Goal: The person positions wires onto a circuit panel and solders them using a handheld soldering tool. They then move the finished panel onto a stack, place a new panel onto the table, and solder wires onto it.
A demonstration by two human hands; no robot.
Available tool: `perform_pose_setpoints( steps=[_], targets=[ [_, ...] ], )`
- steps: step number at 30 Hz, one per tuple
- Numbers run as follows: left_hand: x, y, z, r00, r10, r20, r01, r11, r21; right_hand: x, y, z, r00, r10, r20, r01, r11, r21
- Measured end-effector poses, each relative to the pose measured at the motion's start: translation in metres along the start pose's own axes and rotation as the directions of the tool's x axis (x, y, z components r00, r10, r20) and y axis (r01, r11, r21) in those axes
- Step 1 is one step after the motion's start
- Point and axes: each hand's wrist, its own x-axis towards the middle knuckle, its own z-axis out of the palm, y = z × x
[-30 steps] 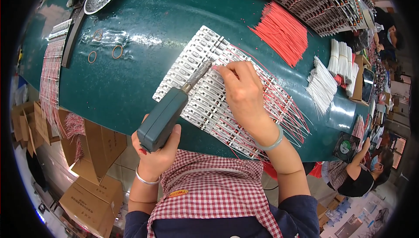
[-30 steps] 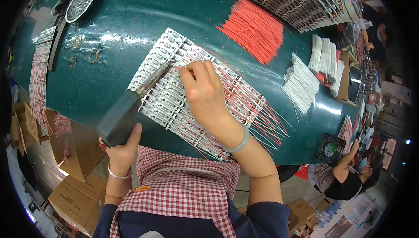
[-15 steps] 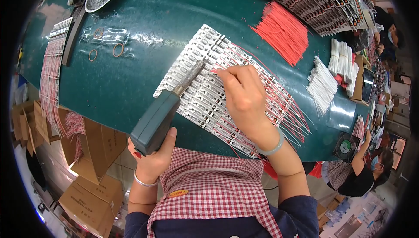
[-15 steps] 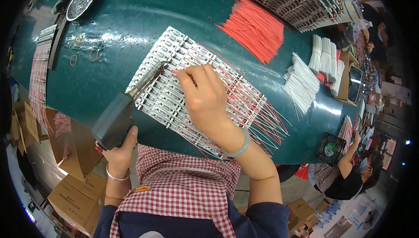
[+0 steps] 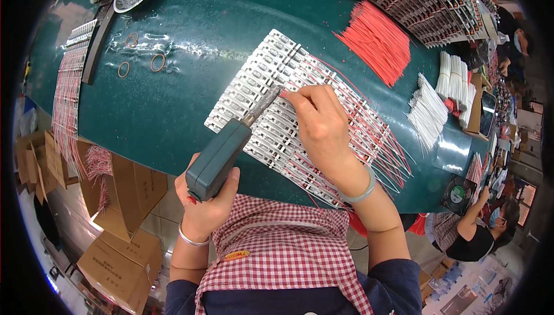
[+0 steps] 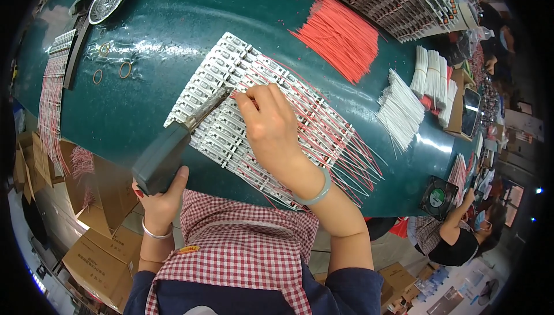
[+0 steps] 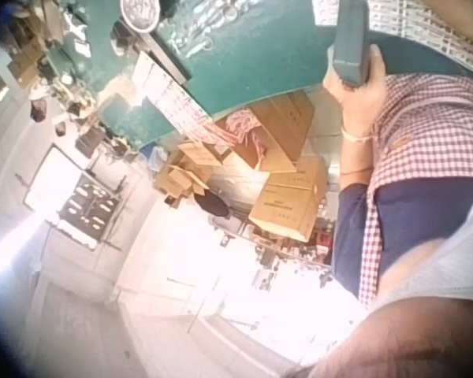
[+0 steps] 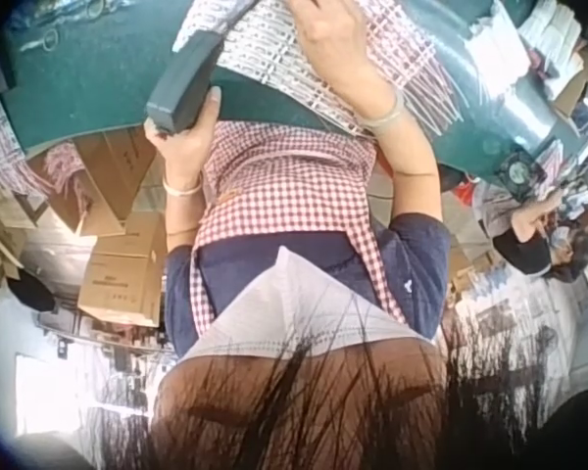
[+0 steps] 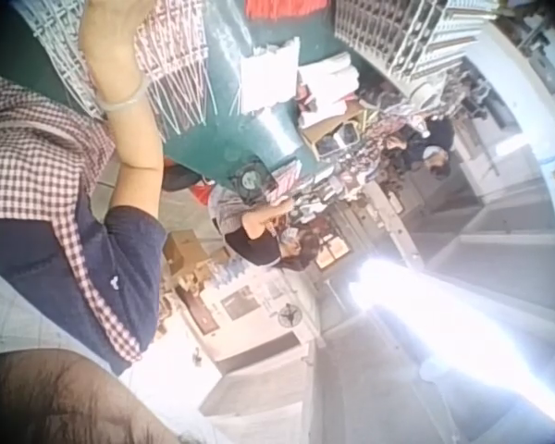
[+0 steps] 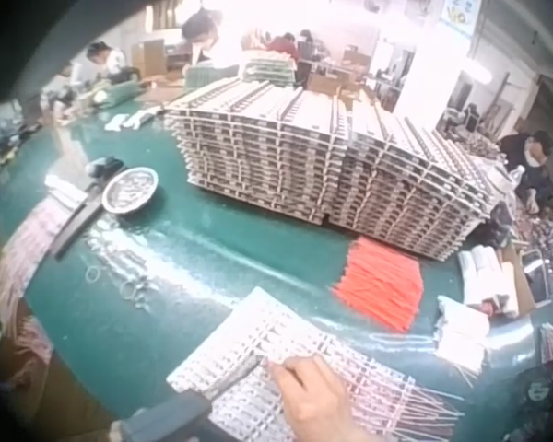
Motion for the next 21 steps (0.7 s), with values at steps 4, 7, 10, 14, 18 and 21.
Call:
perform_pose_setpoints(
  steps=[4,7,10,14,18,21],
  targets=[
    [-0.001,0.000,0.001,1.000,0.011,0.006,-0.011,1.000,-0.005,-0.001,-0.001,0.001,1.000,-0.012,-0.006,0.012,1.000,-0.024],
    [0.001,0.004,0.000,1.000,0.013,0.027,-0.014,1.000,0.015,-0.001,-0.001,0.002,1.000,-0.020,-0.015,0.019,0.999,-0.034],
    [0.002,0.005,-0.001,0.999,-0.010,0.042,0.009,1.000,0.024,-0.001,-0.001,0.002,1.000,-0.021,-0.016,0.020,0.999,-0.038],
    [-0.005,-0.001,-0.005,0.998,-0.034,0.047,0.030,0.996,0.081,-0.001,0.000,0.002,0.999,-0.037,0.011,0.037,0.999,-0.014],
    [-0.011,-0.004,-0.005,0.991,-0.128,-0.034,0.127,0.992,-0.011,-0.002,0.000,0.003,0.999,-0.032,0.010,0.033,0.999,-0.013],
    [-0.013,-0.006,-0.005,0.993,-0.109,-0.042,0.109,0.994,-0.012,-0.002,0.001,0.004,0.999,-0.036,-0.001,0.036,0.999,-0.018]
  ],
)
